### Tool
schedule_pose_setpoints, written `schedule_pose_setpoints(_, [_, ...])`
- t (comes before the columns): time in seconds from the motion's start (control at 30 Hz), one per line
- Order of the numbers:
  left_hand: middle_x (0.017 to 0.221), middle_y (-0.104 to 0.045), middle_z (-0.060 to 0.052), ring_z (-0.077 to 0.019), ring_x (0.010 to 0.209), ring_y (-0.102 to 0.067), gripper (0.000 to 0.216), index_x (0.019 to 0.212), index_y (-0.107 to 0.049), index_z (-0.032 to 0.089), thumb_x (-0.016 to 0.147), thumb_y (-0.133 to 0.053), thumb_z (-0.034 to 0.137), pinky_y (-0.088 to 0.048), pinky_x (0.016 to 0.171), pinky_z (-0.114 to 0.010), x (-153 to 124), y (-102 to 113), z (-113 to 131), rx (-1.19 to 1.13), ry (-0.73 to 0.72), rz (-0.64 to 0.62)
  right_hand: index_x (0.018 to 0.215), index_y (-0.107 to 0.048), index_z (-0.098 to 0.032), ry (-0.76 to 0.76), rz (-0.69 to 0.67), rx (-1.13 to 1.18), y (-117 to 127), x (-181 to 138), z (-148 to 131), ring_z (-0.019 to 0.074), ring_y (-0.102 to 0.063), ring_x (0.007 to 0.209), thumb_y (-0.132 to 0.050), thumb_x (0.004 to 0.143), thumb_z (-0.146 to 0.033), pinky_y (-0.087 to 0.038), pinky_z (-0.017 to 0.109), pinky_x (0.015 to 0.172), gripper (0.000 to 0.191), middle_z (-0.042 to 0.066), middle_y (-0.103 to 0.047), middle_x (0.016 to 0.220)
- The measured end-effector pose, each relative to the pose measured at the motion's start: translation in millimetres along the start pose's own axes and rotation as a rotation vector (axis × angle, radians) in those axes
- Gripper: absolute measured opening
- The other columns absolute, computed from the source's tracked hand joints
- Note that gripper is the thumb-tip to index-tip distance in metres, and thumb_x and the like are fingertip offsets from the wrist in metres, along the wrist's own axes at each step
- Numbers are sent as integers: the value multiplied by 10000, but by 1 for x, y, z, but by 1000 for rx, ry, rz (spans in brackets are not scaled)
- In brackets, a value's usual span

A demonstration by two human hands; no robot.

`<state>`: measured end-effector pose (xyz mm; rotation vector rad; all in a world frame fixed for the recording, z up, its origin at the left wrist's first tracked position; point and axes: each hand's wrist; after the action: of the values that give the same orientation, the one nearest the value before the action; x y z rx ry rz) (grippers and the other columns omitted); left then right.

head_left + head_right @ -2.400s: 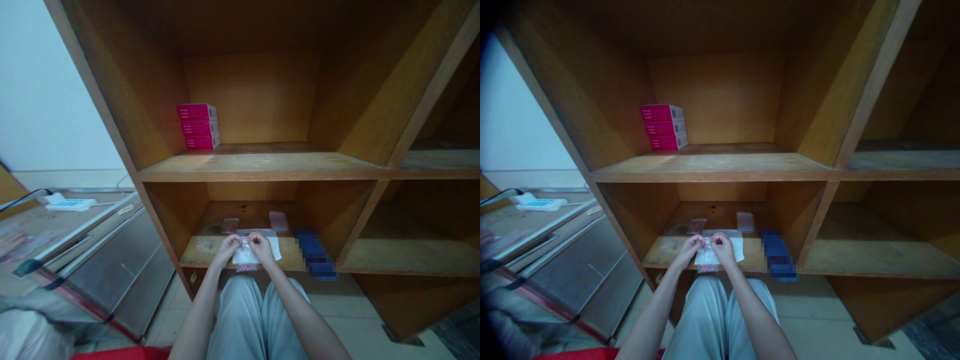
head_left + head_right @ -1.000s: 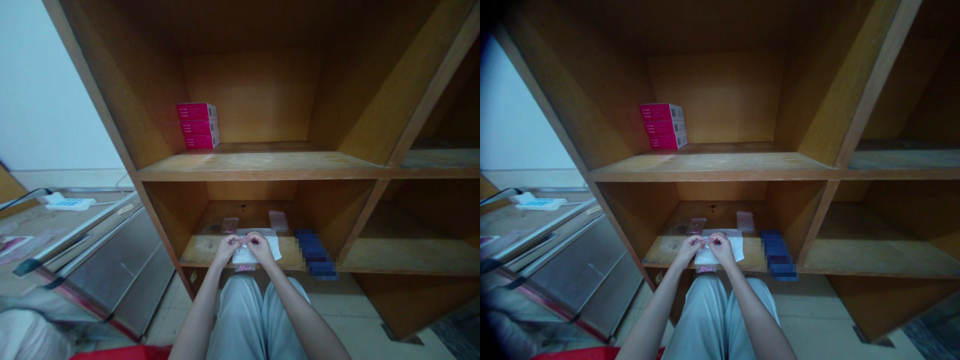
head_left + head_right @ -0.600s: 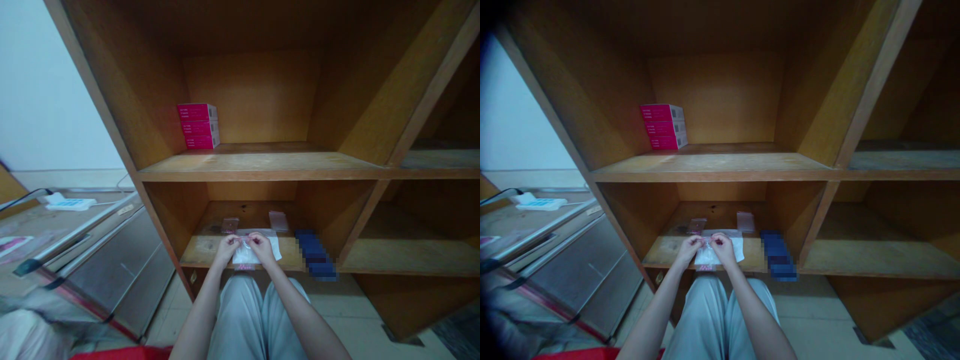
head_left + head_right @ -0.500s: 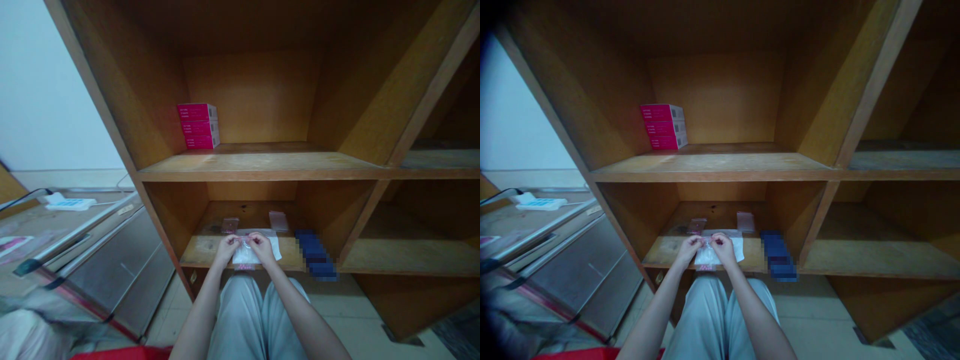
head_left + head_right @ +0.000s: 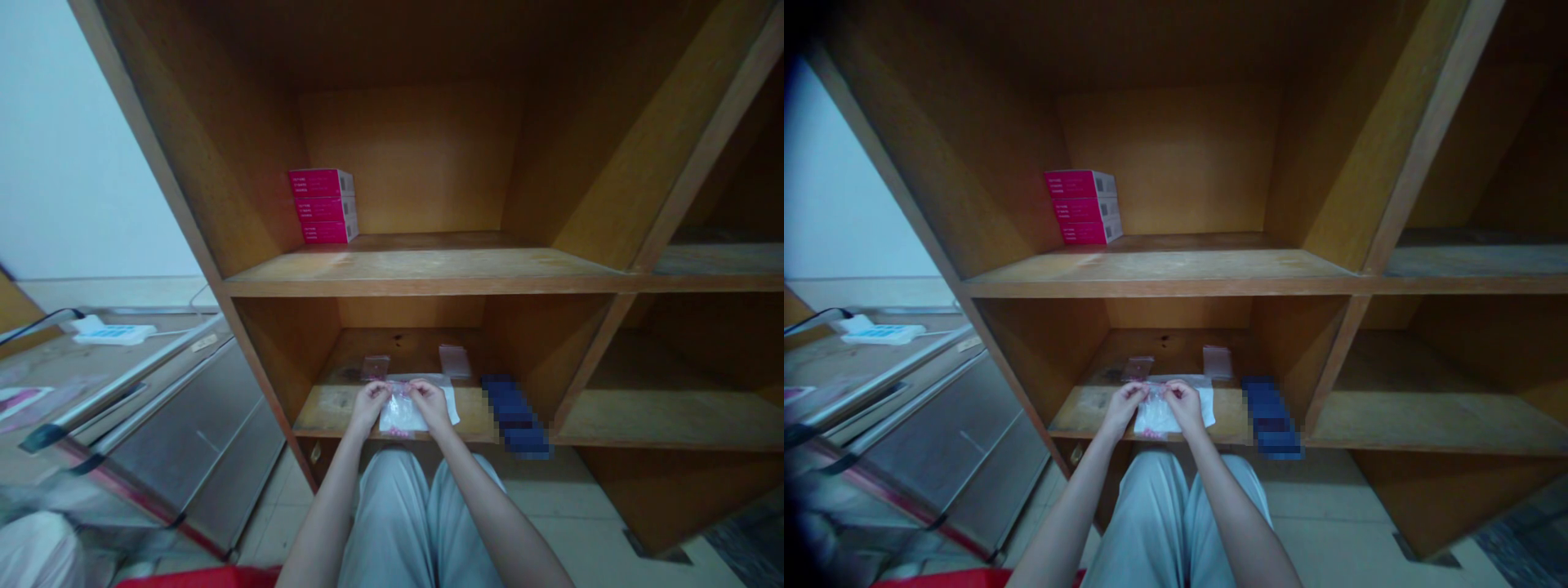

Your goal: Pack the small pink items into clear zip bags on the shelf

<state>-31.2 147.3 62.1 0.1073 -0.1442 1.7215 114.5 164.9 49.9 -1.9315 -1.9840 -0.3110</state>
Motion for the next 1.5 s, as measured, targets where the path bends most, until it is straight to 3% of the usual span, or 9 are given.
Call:
schedule_pose_setpoints(0.37, [625,-588,-7,-119,597,-502,205,698,-627,135,637,-607,329,-371,577,-214,0,0,1,49,-36,-2,650,-640,-174,-25,-5,19,1,0,2,163,-560,701,-581,675,-248,-425,274,666,98,40,-625,723])
schedule_pose_setpoints(1.1, [600,-544,10,-114,574,-477,184,684,-588,145,683,-539,322,-366,570,-207,-2,-1,5,70,-57,0,647,-648,-180,73,-9,-9,2,0,-2,156,-560,715,-566,716,-243,-422,274,679,124,43,-621,740])
schedule_pose_setpoints(1.5, [699,-564,-11,-141,677,-507,180,695,-561,164,706,-496,331,-380,632,-223,2,2,-5,135,-121,101,651,-643,-184,62,-15,5,2,-1,-6,162,-565,724,-557,722,-242,-419,278,692,125,42,-628,734])
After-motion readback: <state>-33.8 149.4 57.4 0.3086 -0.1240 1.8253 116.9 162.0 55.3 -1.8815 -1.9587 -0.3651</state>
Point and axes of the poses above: each hand's wrist, its own x-axis towards the middle knuckle, its own y-axis out of the back of the hand, z = x × y
